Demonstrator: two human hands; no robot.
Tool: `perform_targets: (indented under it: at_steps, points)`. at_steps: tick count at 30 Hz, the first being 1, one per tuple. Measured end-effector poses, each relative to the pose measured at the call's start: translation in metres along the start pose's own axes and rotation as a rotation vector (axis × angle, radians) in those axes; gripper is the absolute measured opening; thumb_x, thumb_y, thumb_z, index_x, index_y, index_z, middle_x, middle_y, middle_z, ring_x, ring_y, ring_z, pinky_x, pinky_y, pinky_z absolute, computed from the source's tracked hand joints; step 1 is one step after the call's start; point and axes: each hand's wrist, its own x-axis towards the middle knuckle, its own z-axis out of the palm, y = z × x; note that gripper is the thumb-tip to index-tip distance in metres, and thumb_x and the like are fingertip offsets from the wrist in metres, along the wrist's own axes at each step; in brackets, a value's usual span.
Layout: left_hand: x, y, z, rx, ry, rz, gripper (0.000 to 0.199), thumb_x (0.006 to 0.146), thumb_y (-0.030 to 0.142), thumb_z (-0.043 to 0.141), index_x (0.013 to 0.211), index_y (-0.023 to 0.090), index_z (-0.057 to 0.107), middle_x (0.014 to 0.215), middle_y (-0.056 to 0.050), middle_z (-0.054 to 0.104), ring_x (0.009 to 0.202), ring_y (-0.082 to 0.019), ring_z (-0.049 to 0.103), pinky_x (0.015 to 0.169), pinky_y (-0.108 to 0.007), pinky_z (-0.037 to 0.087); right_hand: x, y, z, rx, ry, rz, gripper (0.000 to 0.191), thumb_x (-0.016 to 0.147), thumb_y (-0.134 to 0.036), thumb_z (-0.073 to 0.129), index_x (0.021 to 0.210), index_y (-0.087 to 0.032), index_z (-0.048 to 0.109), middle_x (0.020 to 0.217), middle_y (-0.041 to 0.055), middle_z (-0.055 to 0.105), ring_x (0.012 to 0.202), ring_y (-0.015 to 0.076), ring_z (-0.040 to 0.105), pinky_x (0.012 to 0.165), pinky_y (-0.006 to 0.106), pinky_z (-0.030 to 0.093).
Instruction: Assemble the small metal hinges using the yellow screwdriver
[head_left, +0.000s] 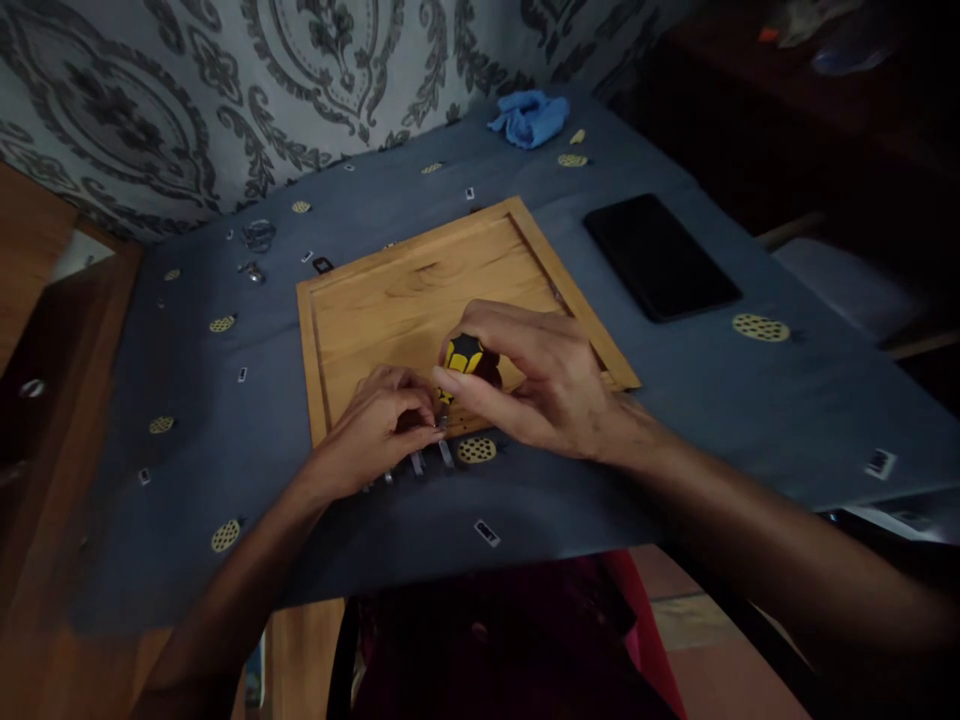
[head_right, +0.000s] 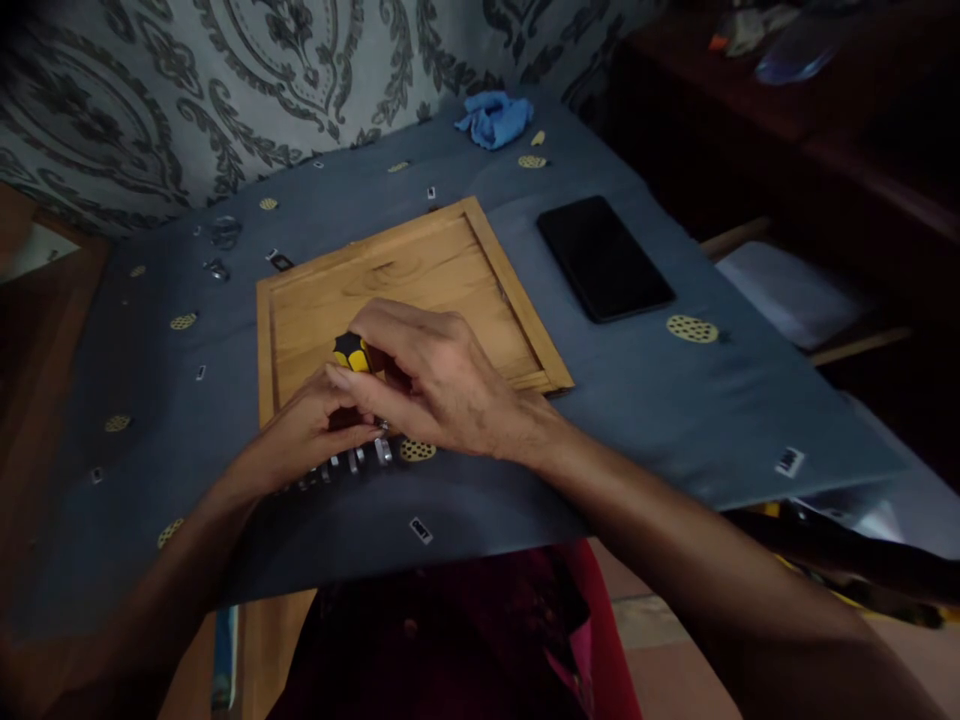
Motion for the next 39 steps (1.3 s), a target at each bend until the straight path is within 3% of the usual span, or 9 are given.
perform_targets:
  at_steps: [10, 16, 22, 26, 39]
  points:
    - [-0.001, -0.002, -0.002, -0.061, 0.013, 0.045, 0.021, 0.095, 0.036, 0.065, 0.083, 0.020, 0.066, 0.092, -0.004, 0.069, 0.095, -0.023, 0.062, 0.089, -0.039, 0.046, -0.001, 0.002, 0.001, -0.020, 0.000, -0.002, 0.016, 0.100, -0.025, 0.059, 0.085, -0.021, 0.054, 0.074, -0.0015, 0.053, 0.065, 0.0127, 0.052, 0.060, 0.029, 0.043]
    - [-0.018, 0.014, -0.012, -0.043, 0.053, -0.123, 0.019, 0.098, 0.040, 0.062, 0.100, 0.021, 0.066, 0.101, -0.004, 0.069, 0.097, -0.023, 0.064, 0.087, -0.038, 0.050, 0.000, -0.001, 0.000, -0.012, 0.004, 0.026, 0.017, 0.099, -0.026, 0.059, 0.083, -0.022, 0.054, 0.073, -0.0005, 0.054, 0.064, 0.0146, 0.053, 0.059, 0.032, 0.044]
    - [-0.038, 0.029, 0.013, 0.202, 0.189, -0.108, 0.047, 0.085, 0.041, 0.080, 0.121, 0.025, 0.055, 0.117, -0.006, 0.066, 0.111, -0.029, 0.062, 0.095, -0.045, 0.051, 0.000, -0.002, 0.000, -0.023, -0.003, 0.033, 0.017, 0.098, -0.024, 0.059, 0.082, -0.022, 0.054, 0.073, -0.0002, 0.053, 0.064, 0.0158, 0.053, 0.059, 0.033, 0.044]
    - [-0.041, 0.033, 0.027, 0.319, 0.272, -0.075, 0.059, 0.083, 0.038, 0.083, 0.128, 0.025, 0.048, 0.118, -0.007, 0.067, 0.111, -0.030, 0.062, 0.098, -0.048, 0.049, 0.001, -0.002, 0.001, -0.017, 0.003, 0.019, 0.017, 0.098, -0.025, 0.061, 0.083, -0.021, 0.054, 0.073, -0.0008, 0.052, 0.064, 0.0146, 0.052, 0.059, 0.032, 0.043]
    - [-0.039, 0.027, 0.035, 0.334, 0.288, -0.086, 0.071, 0.083, 0.044, 0.082, 0.137, 0.025, 0.041, 0.114, -0.006, 0.072, 0.111, -0.031, 0.065, 0.098, -0.050, 0.048, 0.001, -0.002, 0.002, -0.041, 0.004, 0.022, 0.019, 0.098, -0.027, 0.059, 0.081, -0.023, 0.053, 0.071, 0.0001, 0.054, 0.061, 0.0163, 0.053, 0.057, 0.034, 0.044]
